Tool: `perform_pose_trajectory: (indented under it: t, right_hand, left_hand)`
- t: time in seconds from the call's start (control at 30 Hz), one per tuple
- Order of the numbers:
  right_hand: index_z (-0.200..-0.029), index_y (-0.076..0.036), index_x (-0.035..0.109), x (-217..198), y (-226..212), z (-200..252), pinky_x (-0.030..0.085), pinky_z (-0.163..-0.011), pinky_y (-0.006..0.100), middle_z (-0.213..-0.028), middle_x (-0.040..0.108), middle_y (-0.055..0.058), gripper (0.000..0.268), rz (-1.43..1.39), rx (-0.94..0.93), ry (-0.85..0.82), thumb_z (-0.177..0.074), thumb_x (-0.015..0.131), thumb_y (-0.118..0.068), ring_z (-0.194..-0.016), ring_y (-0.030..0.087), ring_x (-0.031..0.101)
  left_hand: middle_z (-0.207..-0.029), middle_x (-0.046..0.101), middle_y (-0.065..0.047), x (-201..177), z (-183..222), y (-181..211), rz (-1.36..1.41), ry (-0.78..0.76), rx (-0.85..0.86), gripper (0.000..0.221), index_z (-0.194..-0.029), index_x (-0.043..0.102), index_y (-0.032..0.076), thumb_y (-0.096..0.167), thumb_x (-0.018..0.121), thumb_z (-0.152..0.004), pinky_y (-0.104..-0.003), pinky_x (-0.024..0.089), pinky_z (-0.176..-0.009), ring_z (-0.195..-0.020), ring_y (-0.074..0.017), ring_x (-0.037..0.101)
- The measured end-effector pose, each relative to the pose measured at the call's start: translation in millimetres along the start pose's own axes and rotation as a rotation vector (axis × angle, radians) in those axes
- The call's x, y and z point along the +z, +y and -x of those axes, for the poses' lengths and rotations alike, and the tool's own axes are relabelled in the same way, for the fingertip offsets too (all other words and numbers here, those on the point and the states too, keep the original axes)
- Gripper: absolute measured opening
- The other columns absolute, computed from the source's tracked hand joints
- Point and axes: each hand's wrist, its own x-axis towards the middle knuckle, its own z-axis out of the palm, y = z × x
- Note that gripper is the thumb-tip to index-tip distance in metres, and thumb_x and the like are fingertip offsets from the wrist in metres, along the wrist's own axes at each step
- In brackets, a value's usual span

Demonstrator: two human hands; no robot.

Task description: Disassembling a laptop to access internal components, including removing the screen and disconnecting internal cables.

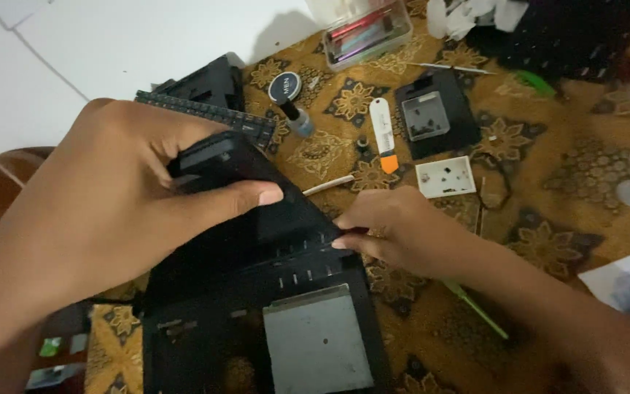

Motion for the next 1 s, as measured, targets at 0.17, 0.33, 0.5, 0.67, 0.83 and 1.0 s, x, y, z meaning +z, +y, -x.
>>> perform_pose_trajectory:
  t: [0.17, 0.33, 0.5, 0.67, 0.83, 1.0]
  right_hand:
    - [-0.064, -0.013, 0.053, -9, -4, -7, 0.037, -0.054, 0.031, -0.059, 0.052, 0.001, 0.042, 0.058, 0.161, -0.222, -0.099, 0.074, -0.021, -0.054, 0.016, 0.050]
    - [-0.095, -0.007, 0.070, -8, 1, -3, 0.048, -0.064, 0.038, -0.084, 0.068, 0.007, 0.012, -0.002, 0.157, -0.313, -0.098, 0.069, -0.019, -0.076, 0.024, 0.064]
    - [-0.071, -0.014, 0.046, -8, 3, -1, 0.034, -0.058, 0.032, -0.063, 0.045, 0.001, 0.044, 0.012, 0.281, -0.397, -0.101, 0.076, -0.025, -0.055, 0.016, 0.041]
    - [-0.067, -0.016, 0.036, -7, -2, -5, 0.034, -0.058, 0.029, -0.059, 0.039, 0.000, 0.058, 0.047, 0.317, -0.407, -0.098, 0.084, -0.024, -0.050, 0.014, 0.036]
    - [-0.072, -0.017, 0.043, -9, -14, -8, 0.039, -0.064, 0.032, -0.072, 0.053, 0.001, 0.043, 0.080, 0.414, -0.437, -0.100, 0.075, -0.025, -0.064, 0.018, 0.052]
    - [-0.105, -0.004, 0.074, -8, -22, -12, 0.062, -0.071, 0.054, -0.096, 0.074, 0.025, 0.020, 0.087, 0.481, -0.364, -0.089, 0.073, -0.016, -0.084, 0.050, 0.068]
  left_hand:
    - [-0.082, 0.092, 0.015, -7, -2, 19, -0.084, -0.052, -0.044, 0.021, -0.100, 0.091, 0.042, 0.044, 0.082, -0.080, -0.027, 0.072, -0.052, -0.060, -0.0101, 0.085]
    - [-0.047, 0.078, -0.004, -8, -3, 19, -0.185, -0.053, -0.187, 0.021, -0.092, 0.096, 0.055, 0.057, 0.085, -0.075, -0.034, 0.047, -0.056, -0.044, -0.0200, 0.060]
    - [-0.065, 0.080, -0.003, -5, 1, 4, -0.110, 0.026, -0.130, 0.025, -0.099, 0.091, 0.046, 0.051, 0.080, -0.078, -0.035, 0.051, -0.061, -0.059, -0.0195, 0.066]
    - [-0.087, 0.082, -0.002, 2, 10, -35, -0.003, 0.143, -0.094, 0.031, -0.108, 0.086, 0.033, 0.043, 0.075, -0.081, -0.035, 0.056, -0.069, -0.078, -0.0187, 0.073]
    - [-0.120, 0.069, -0.020, 108, -86, -319, 0.252, -0.039, -0.408, 0.044, -0.122, 0.069, 0.006, 0.037, 0.039, -0.110, -0.054, 0.049, -0.090, -0.105, -0.0384, 0.065]
    - [-0.116, 0.066, -0.021, 173, -34, -478, 0.480, 0.301, -0.297, 0.036, -0.127, 0.063, 0.005, 0.018, 0.044, -0.099, -0.052, 0.051, -0.088, -0.100, -0.0391, 0.066]
